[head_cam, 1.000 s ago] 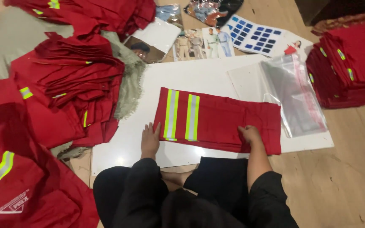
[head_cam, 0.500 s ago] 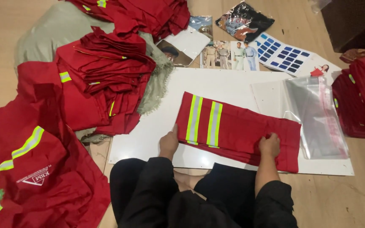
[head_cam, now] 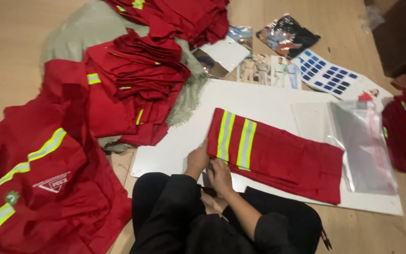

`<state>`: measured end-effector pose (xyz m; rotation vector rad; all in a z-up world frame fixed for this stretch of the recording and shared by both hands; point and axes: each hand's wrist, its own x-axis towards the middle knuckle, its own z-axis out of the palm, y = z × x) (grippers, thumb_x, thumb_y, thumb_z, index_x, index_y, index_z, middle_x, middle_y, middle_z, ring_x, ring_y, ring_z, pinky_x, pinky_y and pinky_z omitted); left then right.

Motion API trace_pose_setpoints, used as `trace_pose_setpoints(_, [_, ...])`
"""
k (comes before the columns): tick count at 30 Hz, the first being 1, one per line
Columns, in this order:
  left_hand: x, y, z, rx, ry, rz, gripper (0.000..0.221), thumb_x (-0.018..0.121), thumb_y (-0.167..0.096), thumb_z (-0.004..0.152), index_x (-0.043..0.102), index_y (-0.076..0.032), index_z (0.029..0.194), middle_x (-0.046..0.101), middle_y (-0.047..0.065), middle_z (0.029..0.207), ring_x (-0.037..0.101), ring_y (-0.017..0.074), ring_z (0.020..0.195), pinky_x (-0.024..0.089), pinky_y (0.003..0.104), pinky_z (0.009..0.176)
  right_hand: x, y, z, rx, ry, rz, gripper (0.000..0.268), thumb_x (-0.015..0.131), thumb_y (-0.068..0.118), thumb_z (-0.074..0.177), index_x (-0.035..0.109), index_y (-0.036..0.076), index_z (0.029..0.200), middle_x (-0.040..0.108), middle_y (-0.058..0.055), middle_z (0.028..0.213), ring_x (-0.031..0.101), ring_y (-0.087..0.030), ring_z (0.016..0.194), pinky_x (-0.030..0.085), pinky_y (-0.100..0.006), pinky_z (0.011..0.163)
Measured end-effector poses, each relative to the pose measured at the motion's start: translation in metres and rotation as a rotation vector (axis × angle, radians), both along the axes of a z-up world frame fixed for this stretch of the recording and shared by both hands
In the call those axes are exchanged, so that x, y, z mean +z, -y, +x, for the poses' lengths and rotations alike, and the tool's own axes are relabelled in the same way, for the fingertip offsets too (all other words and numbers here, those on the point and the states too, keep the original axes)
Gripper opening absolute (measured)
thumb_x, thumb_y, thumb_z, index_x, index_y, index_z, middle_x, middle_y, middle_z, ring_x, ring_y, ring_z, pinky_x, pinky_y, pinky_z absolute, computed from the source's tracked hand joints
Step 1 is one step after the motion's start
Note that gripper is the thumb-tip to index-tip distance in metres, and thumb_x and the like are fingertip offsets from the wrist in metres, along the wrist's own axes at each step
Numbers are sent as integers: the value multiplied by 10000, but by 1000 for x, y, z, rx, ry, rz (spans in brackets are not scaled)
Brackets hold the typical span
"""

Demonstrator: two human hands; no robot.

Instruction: Folding a pair of red work pants with reflective stripes into a neat square and trimming loose threads.

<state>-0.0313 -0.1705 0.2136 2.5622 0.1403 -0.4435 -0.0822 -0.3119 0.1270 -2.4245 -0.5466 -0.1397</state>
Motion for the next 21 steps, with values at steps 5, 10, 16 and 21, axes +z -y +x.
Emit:
trace_pose_setpoints(5, [-16, -10, -7, -33, 36, -37, 653, 461, -133, 957, 335, -117, 1597, 707, 269, 1174, 686, 437, 1133, 532, 567, 947, -1, -20, -13, -52, -1, 62, 464, 650, 110, 884, 568, 26, 1333, 579, -152, 1269, 548, -368, 1247, 441, -471, 1059])
trace_pose_setpoints(10, [-6, -7, -13, -4, 52, -87, 636, 475, -141, 944, 391, -98, 1574, 716, 274, 1154, 692, 439, 1123, 528, 552, 945, -32, -22, 0, -51, -277, -128, 637, 614, 133, 881, 419, -9, 1471, 512, -194, 1430, 450, -370, 1394, 288, -479, 1188])
trace_pose_setpoints(16, [-34, -14, -10, -129, 18, -20, 692, 537, -181, 932, 349, -85, 1591, 712, 277, 1155, 678, 427, 1148, 524, 553, 970, -95, -24, 36, -45, -391, -43, 403, 661, 346, 834, 673, 140, 1179, 726, -143, 1131, 654, -371, 1178, 460, -499, 1037])
trace_pose_setpoints(21, [-29, -31, -8, -206, -121, -59, 622, 630, -331, 863, 609, -99, 1440, 711, 259, 1209, 671, 444, 1167, 521, 579, 951, -77, -40, 30, 28, -627, -643, 282, 694, 372, 799, 771, 141, 942, 786, -102, 981, 737, -303, 1104, 561, -450, 979])
